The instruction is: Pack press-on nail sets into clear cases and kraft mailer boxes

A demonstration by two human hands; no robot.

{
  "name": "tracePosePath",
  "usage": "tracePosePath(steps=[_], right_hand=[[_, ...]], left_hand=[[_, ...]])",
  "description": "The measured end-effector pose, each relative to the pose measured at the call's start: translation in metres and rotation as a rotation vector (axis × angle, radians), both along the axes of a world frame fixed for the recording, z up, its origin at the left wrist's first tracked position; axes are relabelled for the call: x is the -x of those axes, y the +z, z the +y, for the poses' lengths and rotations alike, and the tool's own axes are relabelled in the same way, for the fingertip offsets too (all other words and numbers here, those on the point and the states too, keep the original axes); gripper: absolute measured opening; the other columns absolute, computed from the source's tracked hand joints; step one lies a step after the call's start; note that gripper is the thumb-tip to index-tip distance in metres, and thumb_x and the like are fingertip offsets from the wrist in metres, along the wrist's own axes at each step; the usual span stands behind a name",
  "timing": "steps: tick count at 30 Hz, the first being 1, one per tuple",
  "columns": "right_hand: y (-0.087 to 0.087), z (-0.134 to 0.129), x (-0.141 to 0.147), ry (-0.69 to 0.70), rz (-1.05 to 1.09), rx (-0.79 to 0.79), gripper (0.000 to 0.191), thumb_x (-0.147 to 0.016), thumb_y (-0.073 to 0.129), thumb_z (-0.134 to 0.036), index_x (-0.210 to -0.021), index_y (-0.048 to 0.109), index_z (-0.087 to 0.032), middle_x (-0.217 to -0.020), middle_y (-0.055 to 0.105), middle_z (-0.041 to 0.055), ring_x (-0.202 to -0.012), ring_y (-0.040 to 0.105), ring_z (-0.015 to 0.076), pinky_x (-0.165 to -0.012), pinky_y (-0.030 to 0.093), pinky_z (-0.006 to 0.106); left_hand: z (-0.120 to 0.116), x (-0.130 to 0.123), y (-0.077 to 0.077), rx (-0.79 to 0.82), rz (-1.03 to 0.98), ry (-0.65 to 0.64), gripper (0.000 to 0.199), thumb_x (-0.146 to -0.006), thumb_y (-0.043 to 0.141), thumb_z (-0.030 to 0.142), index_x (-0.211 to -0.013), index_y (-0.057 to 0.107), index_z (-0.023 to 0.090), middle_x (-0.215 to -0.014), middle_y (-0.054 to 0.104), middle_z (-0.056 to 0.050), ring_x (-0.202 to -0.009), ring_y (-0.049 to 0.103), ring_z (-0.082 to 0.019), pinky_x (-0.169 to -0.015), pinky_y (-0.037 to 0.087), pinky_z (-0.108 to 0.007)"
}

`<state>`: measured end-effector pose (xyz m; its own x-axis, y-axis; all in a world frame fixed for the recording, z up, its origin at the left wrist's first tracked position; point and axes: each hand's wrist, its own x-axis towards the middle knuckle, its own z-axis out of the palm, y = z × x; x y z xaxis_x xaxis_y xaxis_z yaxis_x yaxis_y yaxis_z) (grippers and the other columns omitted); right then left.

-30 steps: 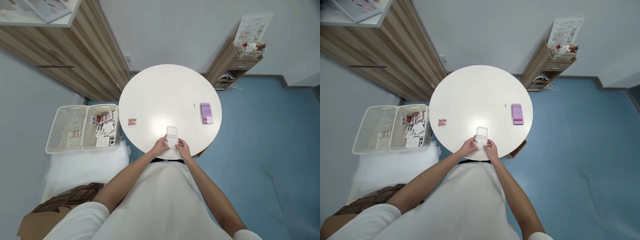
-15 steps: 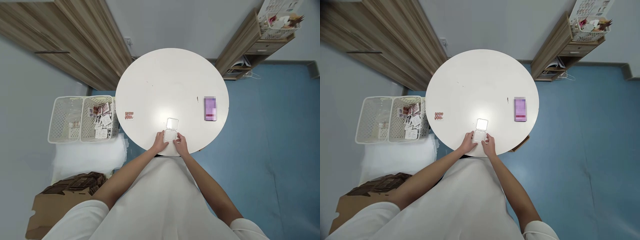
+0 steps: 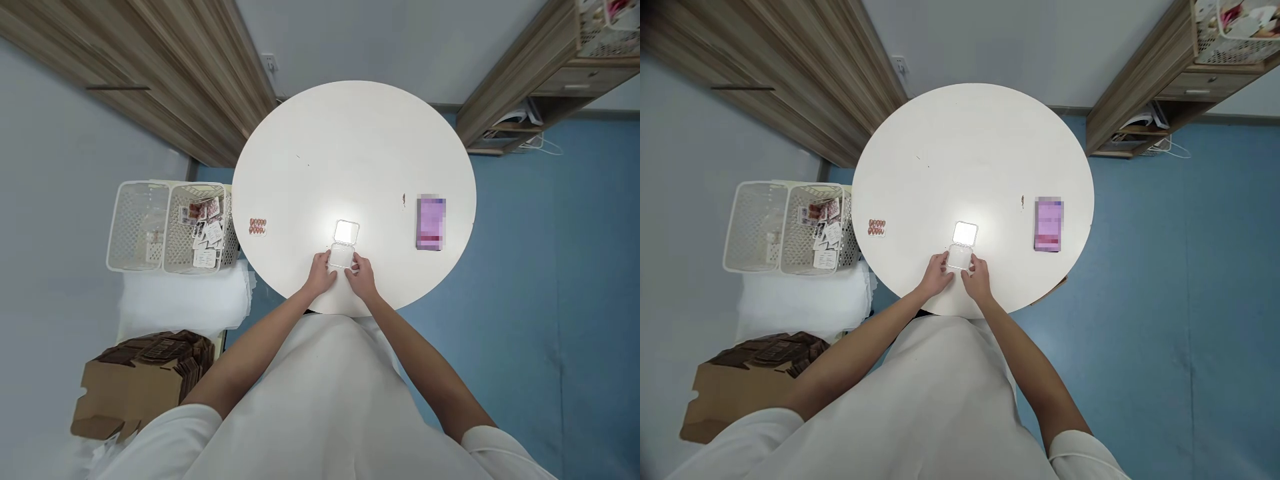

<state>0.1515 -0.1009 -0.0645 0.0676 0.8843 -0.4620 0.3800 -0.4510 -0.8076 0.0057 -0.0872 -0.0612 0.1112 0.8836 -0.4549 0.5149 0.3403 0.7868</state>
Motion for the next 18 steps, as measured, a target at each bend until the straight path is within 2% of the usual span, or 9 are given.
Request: tracePosePath(steps=[13,18], right_hand=[[-0.002,0.008,-0.006,0.028,0.075,0.052,0.071,-0.064,0.058,-0.028,-0.129,0.031,-0.025,-0.113,0.043,0.0067,-0.089,0.051,0.0167,-0.074,0.05,0.032],[0.008,0.004,-0.015,0.077,0.219,0.127,0.088,-0.061,0.065,-0.033,-0.135,0.016,-0.03,-0.128,0.034,0.0068,-0.107,0.046,0.0188,-0.088,0.044,0.035]], left_hand=[[0.003,-0.003,-0.003,0.012,0.027,0.062,0.068,-0.065,0.054,0.012,-0.128,0.029,0.02,-0.117,0.035,-0.01,-0.107,0.04,-0.019,-0.085,0.043,-0.033],[-0.001,0.0,-0.001,-0.003,0.009,0.022,0.072,-0.064,0.054,0.012,-0.129,0.024,0.018,-0.122,0.032,-0.011,-0.112,0.037,-0.021,-0.088,0.041,-0.035]])
